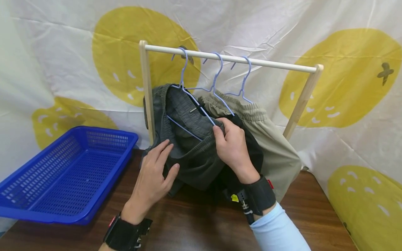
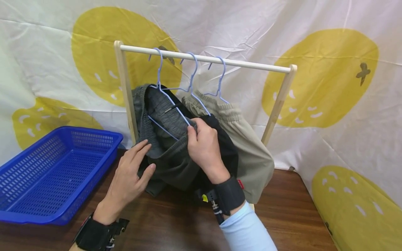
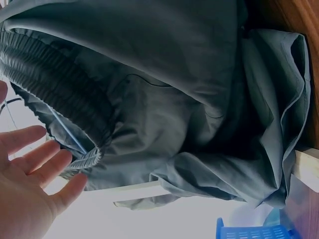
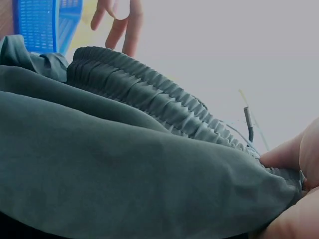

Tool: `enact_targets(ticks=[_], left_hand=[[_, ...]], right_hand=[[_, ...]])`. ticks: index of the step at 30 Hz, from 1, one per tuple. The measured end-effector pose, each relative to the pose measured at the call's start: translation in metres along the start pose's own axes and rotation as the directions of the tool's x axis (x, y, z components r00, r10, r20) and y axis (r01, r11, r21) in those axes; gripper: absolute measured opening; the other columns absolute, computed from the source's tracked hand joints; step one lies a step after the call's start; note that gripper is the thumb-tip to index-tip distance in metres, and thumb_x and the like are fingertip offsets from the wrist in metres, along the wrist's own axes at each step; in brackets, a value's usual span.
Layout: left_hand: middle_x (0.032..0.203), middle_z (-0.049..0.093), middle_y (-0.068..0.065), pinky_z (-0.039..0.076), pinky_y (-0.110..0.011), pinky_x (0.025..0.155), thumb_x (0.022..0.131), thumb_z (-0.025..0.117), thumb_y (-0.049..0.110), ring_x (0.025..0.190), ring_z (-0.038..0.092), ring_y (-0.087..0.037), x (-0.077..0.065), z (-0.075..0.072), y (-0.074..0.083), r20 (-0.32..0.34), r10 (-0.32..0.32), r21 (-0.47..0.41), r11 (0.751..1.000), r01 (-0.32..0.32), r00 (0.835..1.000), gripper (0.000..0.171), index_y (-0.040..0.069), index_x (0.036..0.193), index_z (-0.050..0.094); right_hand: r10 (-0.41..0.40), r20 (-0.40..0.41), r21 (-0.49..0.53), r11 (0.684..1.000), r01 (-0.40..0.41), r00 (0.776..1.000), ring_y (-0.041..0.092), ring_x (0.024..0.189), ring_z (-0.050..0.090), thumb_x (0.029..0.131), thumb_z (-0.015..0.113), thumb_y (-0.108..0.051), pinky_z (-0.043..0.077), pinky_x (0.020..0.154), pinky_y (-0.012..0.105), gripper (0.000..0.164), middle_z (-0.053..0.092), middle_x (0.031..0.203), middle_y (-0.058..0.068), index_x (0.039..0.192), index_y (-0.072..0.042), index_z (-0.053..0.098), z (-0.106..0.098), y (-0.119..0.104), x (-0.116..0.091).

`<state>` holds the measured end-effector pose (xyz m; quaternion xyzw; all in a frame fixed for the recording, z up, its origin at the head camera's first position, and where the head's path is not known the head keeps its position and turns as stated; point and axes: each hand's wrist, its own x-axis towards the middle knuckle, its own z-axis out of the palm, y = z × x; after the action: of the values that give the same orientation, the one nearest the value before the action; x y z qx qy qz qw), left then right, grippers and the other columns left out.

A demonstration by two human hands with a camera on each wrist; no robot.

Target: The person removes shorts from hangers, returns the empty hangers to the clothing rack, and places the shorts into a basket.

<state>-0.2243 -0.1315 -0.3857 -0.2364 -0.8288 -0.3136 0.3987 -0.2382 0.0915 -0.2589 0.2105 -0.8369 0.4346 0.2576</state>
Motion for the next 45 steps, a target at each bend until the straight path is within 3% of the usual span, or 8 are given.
enact_targets(ticks=[12,23,33,40,45], left_hand=[[0.15,0.051,-0.024,0.042,-0.064,0.102,0.098,0.061,0.028,0.133,0.051,-0.043,0.0,0.0,-0.001,-0.01,0.008,0.002,1.0,-0.008,1.0,0.055,-0.003,0.142,0.057],[0.15,0.051,-0.023,0.042,-0.065,0.101,0.098,0.06,0.029,0.133,0.051,-0.042,0.001,0.001,0.0,-0.019,0.023,0.004,1.0,-0.023,1.0,0.055,-0.004,0.142,0.057],[0.151,0.051,-0.022,0.041,-0.065,0.103,0.099,0.06,0.03,0.134,0.05,-0.042,0.001,0.001,0.001,-0.005,0.008,0.006,1.0,-0.008,1.0,0.055,-0.003,0.143,0.056],[0.15,0.052,-0.024,0.041,-0.066,0.101,0.1,0.059,0.03,0.133,0.051,-0.044,0.001,0.001,0.001,-0.013,0.019,0.009,1.0,-0.019,1.0,0.055,-0.004,0.143,0.056],[0.149,0.052,-0.025,0.041,-0.066,0.1,0.102,0.056,0.033,0.132,0.051,-0.044,0.001,0.0,0.001,-0.019,0.024,0.009,1.0,-0.023,1.0,0.055,-0.004,0.144,0.055]], right_hand=[[-0.021,-0.058,-0.014,1.0,0.02,0.998,0.008,0.04,0.024,0.103,0.057,-0.004,0.025,0.044,0.025,0.024,0.03,0.051,-0.006,0.122,0.007,0.069,-0.013,-0.002,-0.004],[-0.101,-0.143,-0.026,0.995,0.099,0.985,0.005,0.041,0.023,0.102,0.057,-0.001,0.026,0.046,0.024,0.021,0.029,0.052,-0.005,0.115,0.009,0.069,-0.03,0.001,-0.003],[-0.116,-0.144,-0.013,0.993,0.115,0.983,0.007,0.041,0.025,0.102,0.058,-0.001,0.027,0.046,0.024,0.02,0.032,0.052,-0.003,0.115,0.009,0.07,-0.039,-0.003,-0.008],[-0.086,-0.141,-0.007,0.996,0.086,0.986,0.004,0.039,0.022,0.104,0.056,-0.002,0.025,0.042,0.023,0.022,0.03,0.051,-0.003,0.117,0.009,0.07,-0.044,0.004,-0.016],[-0.093,-0.141,-0.012,0.996,0.092,0.986,0.003,0.042,0.027,0.103,0.058,0.0,0.03,0.047,0.022,0.02,0.037,0.053,0.0,0.116,0.009,0.07,-0.047,0.013,-0.025]])
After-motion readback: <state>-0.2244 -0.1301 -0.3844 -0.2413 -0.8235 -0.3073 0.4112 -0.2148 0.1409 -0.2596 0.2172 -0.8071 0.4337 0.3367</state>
